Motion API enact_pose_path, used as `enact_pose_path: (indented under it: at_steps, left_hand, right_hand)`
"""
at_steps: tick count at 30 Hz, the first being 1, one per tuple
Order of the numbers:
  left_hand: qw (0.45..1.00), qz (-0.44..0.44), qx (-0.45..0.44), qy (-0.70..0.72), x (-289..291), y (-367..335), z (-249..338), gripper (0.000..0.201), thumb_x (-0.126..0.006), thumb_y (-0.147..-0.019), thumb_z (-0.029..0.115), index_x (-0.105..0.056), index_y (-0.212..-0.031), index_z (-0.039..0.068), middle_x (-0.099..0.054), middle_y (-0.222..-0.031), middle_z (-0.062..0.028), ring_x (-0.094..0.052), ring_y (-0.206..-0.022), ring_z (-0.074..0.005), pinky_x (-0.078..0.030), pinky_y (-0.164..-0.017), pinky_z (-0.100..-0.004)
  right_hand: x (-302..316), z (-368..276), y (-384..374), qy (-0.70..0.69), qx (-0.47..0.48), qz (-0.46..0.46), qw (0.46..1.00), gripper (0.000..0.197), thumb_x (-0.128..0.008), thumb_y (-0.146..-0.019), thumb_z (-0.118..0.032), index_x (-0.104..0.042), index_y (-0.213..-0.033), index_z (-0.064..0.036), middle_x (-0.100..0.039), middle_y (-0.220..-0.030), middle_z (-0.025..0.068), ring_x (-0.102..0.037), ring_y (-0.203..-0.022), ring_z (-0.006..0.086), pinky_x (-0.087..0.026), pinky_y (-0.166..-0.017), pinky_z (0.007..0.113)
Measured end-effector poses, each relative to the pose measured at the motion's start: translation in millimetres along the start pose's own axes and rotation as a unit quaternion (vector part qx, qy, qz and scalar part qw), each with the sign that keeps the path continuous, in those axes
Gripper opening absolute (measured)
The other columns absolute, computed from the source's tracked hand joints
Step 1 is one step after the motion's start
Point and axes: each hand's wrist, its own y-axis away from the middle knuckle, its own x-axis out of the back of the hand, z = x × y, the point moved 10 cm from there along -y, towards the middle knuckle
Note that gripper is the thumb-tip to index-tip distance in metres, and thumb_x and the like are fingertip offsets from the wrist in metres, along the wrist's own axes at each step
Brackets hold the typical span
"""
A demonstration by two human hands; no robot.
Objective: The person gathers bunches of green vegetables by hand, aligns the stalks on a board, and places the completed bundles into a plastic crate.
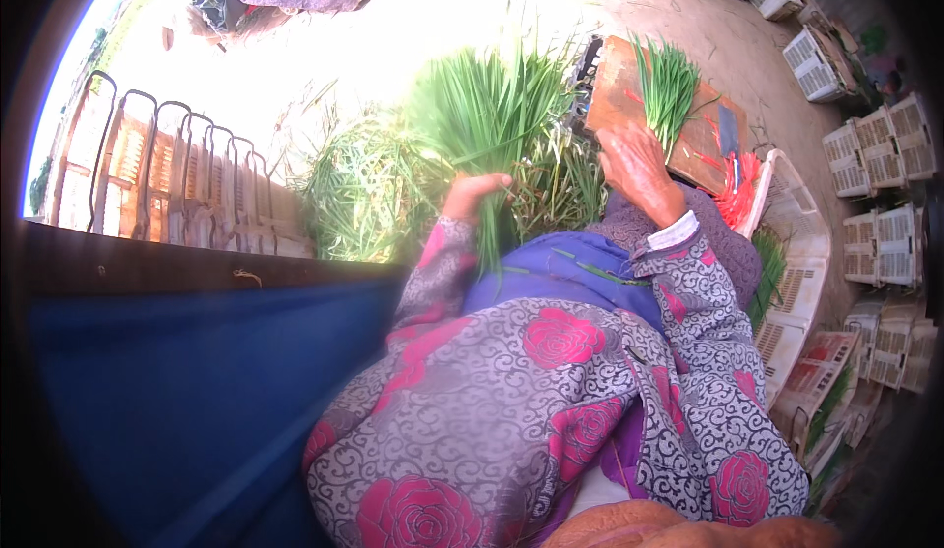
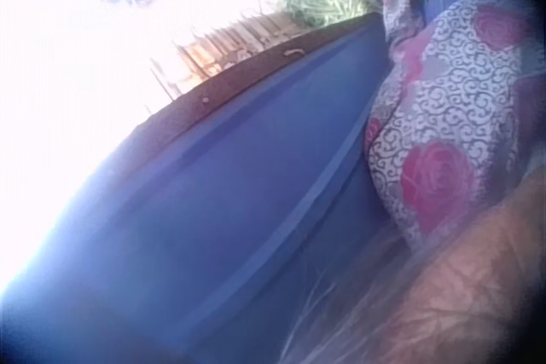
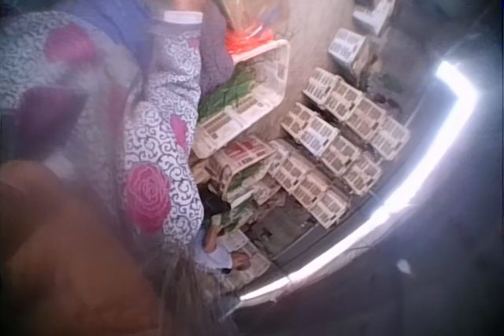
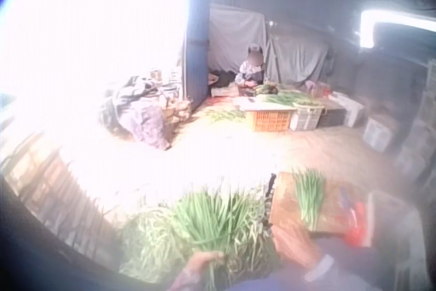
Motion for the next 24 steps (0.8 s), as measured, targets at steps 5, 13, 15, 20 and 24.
enact_pose_path:
  at_steps: [5,13,15,20,24]
  left_hand:
    - [0.999,0.045,-0.008,-0.021,-6.9,8.1,9.9,0.037,-0.077,-0.072,-0.003,-0.068,-0.107,-0.009,-0.073,-0.093,-0.0141,-0.071,-0.079,-0.0225,-0.058,-0.078,-0.0322]
    - [0.998,0.002,-0.021,-0.053,-42.9,13.6,12.5,0.043,-0.079,-0.074,0.002,-0.065,-0.113,-0.009,-0.073,-0.100,-0.0170,-0.072,-0.085,-0.0237,-0.057,-0.084,-0.0352]
    - [0.999,-0.038,0.012,-0.011,-39.3,12.4,2.7,0.040,-0.078,-0.077,0.008,-0.064,-0.112,-0.008,-0.072,-0.094,-0.0165,-0.071,-0.080,-0.0239,-0.057,-0.079,-0.0345]
    - [0.999,-0.047,0.021,0.001,-26.4,5.5,-8.3,0.028,-0.077,-0.081,0.018,-0.068,-0.096,-0.004,-0.066,-0.076,-0.0107,-0.063,-0.066,-0.0196,-0.050,-0.062,-0.0302]
    - [0.999,-0.024,0.016,-0.040,-9.4,3.1,-6.2,0.024,-0.077,-0.081,0.017,-0.068,-0.088,-0.003,-0.065,-0.074,-0.0095,-0.061,-0.065,-0.0189,-0.048,-0.061,-0.0297]
  right_hand:
    - [36.6,74.0,-31.5,-0.470,-0.179,0.103,0.858,0.038,-0.069,-0.095,-0.036,-0.069,-0.101,0.0018,-0.068,-0.075,0.0043,-0.060,-0.063,0.0076,-0.051,-0.061,0.024]
    - [8.1,69.2,-67.9,-0.581,-0.190,0.116,0.783,0.047,-0.074,-0.090,-0.030,-0.063,-0.113,0.0092,-0.071,-0.083,0.0098,-0.069,-0.066,0.0132,-0.051,-0.055,0.028]
    - [-1.8,65.3,-58.8,-0.640,-0.186,0.090,0.740,0.047,-0.071,-0.092,-0.028,-0.062,-0.114,0.0120,-0.071,-0.086,0.0104,-0.069,-0.065,0.0128,-0.049,-0.052,0.024]
    - [-19.1,75.5,-44.9,-0.638,-0.175,0.013,0.749,0.029,-0.061,-0.099,-0.025,-0.068,-0.103,0.0030,-0.071,-0.092,0.0092,-0.070,-0.073,0.0122,-0.047,-0.051,0.020]
    - [3.4,79.5,-41.6,-0.630,-0.198,0.015,0.751,0.025,-0.059,-0.095,-0.021,-0.068,-0.101,0.0014,-0.070,-0.087,0.0088,-0.066,-0.069,0.0116,-0.046,-0.052,0.022]
